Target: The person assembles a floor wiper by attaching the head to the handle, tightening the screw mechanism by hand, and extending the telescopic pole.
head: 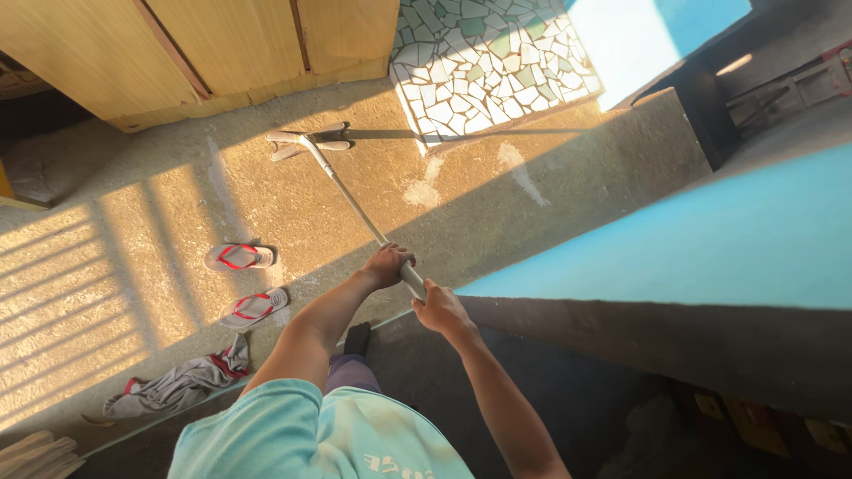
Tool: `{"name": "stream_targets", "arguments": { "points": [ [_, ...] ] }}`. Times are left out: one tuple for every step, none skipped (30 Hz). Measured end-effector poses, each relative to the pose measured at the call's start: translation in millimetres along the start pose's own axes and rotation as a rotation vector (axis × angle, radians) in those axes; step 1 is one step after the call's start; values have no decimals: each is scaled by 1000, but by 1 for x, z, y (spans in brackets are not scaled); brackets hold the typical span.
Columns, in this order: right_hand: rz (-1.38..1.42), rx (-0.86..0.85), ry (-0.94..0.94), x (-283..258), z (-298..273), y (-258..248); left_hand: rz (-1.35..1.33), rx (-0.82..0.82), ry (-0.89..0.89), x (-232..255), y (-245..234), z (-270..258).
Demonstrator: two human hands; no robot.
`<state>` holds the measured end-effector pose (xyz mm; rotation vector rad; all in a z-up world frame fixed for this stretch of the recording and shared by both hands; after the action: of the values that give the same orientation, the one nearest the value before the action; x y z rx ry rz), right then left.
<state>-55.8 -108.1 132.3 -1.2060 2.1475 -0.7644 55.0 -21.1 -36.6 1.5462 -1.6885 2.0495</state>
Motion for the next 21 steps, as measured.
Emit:
{"name": "stream_targets", "arguments": {
  "points": [
    [-31, 2, -24, -7, 7, -3, -1, 1, -3, -6, -4, 3],
    [-34, -1, -27, -12, 14, -5, -17, 32, -19, -11, -8, 5],
    [-28, -14, -15, -16, 21, -6, -33, 64, -36, -17, -12, 7],
    [-22, -29, -2, -19, 27, -6, -37, 64, -40, -21, -13, 10],
    [-26, -34, -2, -22, 31, -5, -24, 56, -68, -28, -14, 14],
    [-32, -28, -3, -25, 34, -5, -10, 48, -94, -32, -13, 17],
    [-37, -21, -4, -26, 36, -3, -14, 48, -95, -34, -10, 16],
    [-37, -21, -3, -27, 36, 0, 2, 56, -87, -38, -9, 15],
    [-33, -35, -2, -28, 35, 4, 17, 64, -79, -40, -8, 14],
    [-29, -45, -5, -28, 35, 7, 20, 65, -76, -40, -5, 11],
    [-27, -41, -6, -28, 33, 10, 14, 92, -93, -39, 0, 5],
    [-18, -76, 19, -26, 30, 17, 8, 120, -114, -38, 4, -3],
    [-9, -111, 43, -23, 26, 24, 11, 122, -115, -37, 8, -9],
    [-8, -111, 41, -21, 23, 31, 8, 165, -105, -36, 10, -17],
    [-12, -75, -4, -21, 20, 36, 4, 209, -95, -34, 12, -23],
    [-15, -39, -49, -20, 16, 41, 6, 208, -97, -33, 15, -28],
    [-13, -40, -51, -16, 13, 45, 1, 194, -105, -32, 19, -33],
    [-13, -47, -50, -13, 7, 50, -5, 179, -115, -30, 24, -39],
    [-12, -54, -50, -10, 2, 53, -4, 176, -119, -26, 29, -43],
    [-8, -58, -52, -5, -5, 56, 8, 182, -101, -21, 34, -47],
    [-5, -73, -44, 1, -12, 59, 19, 189, -83, -15, 39, -51]
  ]
}}
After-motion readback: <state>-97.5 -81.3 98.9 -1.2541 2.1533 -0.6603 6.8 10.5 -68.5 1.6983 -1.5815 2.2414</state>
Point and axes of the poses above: each hand's wrist, its own z-axis towards the middle knuckle, its own y-axis out of the palm, x = y × z, the point moved 5 cm from there along z, towards the middle knuckle, and after that the axes turned 5 degrees about -z, right-handed, at the moved point
